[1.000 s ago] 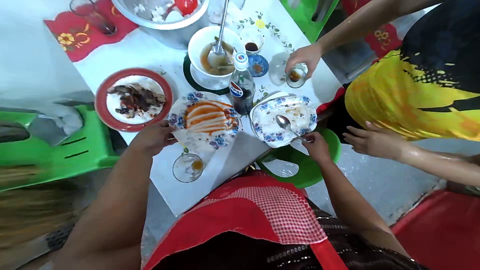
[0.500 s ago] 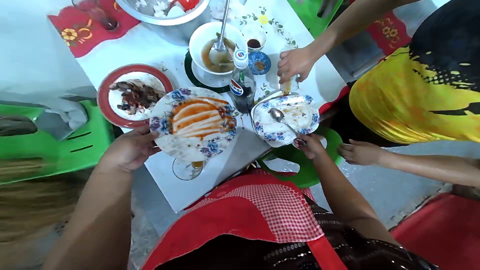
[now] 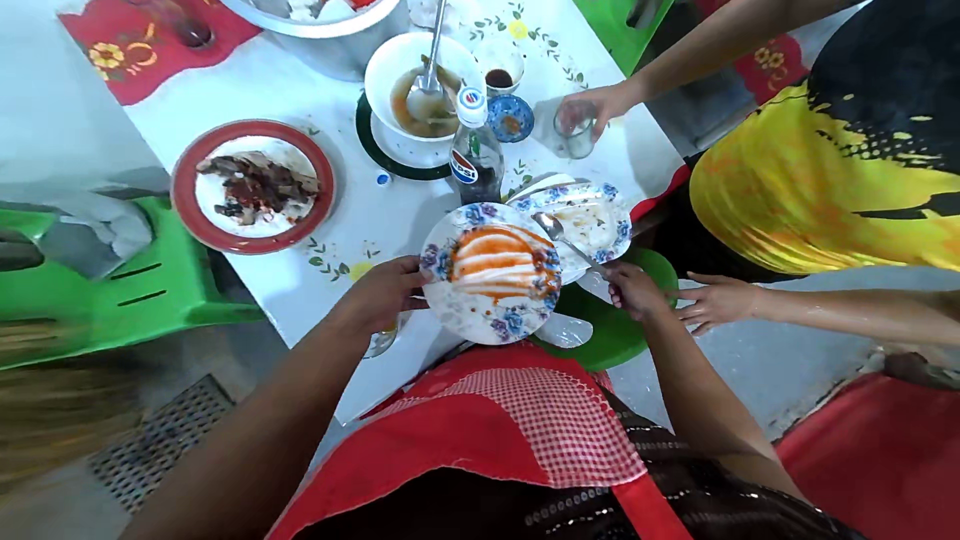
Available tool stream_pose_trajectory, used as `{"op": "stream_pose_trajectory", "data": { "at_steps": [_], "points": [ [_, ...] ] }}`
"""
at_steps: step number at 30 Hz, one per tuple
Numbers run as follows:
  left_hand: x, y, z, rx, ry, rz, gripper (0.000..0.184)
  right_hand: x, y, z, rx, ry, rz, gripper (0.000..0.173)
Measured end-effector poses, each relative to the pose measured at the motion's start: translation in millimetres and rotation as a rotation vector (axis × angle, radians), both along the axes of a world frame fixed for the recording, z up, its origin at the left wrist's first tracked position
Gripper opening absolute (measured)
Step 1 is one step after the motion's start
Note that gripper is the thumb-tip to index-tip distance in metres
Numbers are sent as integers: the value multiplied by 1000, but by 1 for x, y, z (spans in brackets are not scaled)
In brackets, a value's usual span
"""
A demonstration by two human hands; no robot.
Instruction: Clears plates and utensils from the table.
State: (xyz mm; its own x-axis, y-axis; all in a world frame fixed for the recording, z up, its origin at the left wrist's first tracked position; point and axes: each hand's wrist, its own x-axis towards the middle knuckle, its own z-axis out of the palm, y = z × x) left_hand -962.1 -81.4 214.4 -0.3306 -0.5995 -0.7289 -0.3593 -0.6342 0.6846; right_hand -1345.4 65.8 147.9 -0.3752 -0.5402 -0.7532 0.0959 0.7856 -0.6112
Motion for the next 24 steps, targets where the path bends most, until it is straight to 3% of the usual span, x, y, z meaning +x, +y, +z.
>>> {"op": "stream_pose_trajectory", "data": {
  "at_steps": [5, 8, 15, 21, 24],
  "points": [
    [-31, 0, -9, 26, 7, -26, 21, -14, 10, 19, -160, 32, -212, 16],
    [-52, -1, -23, 24, 4, -42, 25, -19, 12, 26, -244, 16, -211, 13],
    [-103, -4, -55, 13, 55, -6, 34, -28, -20, 25, -129, 94, 84, 21],
    [-126, -20, -70, -67, -128, -259, 52, -38, -74, 32, 130, 622, 552, 39],
    [-125, -22, -64, -65, -97, -291, 68, -31, -102, 61, 148, 837, 585, 47]
  ]
}}
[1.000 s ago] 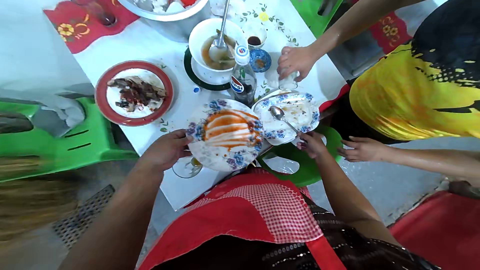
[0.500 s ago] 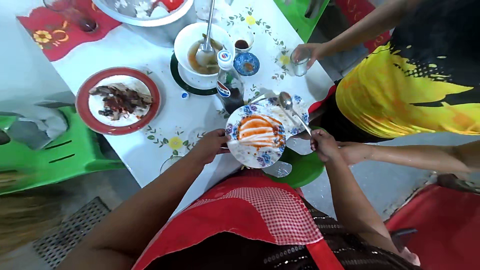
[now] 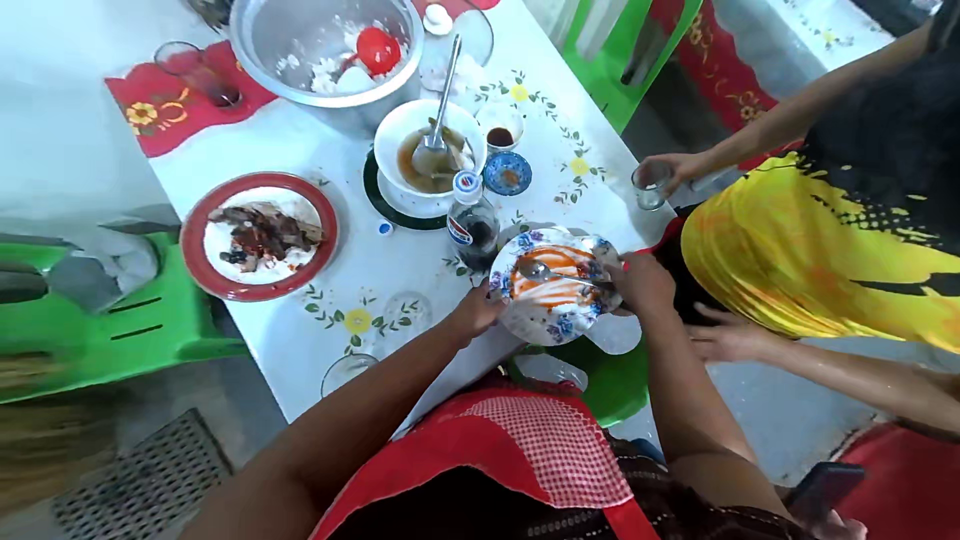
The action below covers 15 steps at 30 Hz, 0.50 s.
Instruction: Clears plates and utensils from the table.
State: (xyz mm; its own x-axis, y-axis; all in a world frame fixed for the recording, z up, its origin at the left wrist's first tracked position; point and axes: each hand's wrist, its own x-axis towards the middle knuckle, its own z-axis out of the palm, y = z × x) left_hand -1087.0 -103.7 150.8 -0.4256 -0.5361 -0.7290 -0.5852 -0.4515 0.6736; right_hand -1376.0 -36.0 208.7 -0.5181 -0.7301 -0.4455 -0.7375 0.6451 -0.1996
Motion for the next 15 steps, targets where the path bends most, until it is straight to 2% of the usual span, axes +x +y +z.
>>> {"op": "stream_pose_trajectory", "data": {
  "at_steps": [3, 5, 7, 10, 15],
  "points": [
    [10, 1, 7, -39, -29, -70, 83, 4, -47, 14, -189, -93, 60, 45],
    [18, 5, 20, -32, -66, -100, 83, 7, -89, 3, -292, -250, 104, 42],
    [29, 9, 34, -4, -51, -155, 72, 14, -136, -14, -337, -346, 110, 38],
    [50, 13, 48, 56, 28, -242, 53, 26, -201, -46, -287, -420, 40, 41],
    [80, 23, 63, 119, 95, -144, 45, 33, -262, -81, -241, -469, -73, 48]
  ]
}}
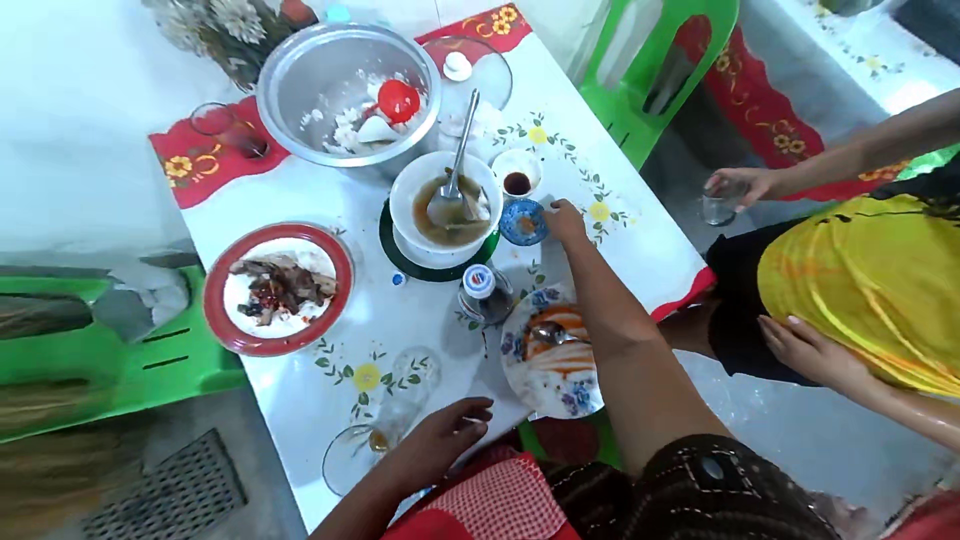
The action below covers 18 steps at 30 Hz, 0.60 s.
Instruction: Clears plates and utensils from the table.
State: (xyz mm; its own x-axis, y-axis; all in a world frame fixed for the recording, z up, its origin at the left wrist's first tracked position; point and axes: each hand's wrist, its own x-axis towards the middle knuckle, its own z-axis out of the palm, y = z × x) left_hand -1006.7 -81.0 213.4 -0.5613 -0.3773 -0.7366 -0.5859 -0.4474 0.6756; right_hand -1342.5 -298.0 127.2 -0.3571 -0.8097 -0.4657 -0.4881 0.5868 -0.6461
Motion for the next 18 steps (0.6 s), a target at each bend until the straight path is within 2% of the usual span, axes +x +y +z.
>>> {"op": "stream_pose_trajectory", "data": {
  "at_steps": [8, 14, 18],
  "points": [
    [20, 10, 2, -49, 30, 96, 43, 12, -55, -9, 22, -97, -128, 62],
    [31, 12, 0, -74, 66, 117, 43, 9, -68, -8, 31, -94, -171, 44],
    [39, 11, 9, -95, 58, 141, 42, -7, -60, 2, -78, -109, -260, 39]
  ]
}}
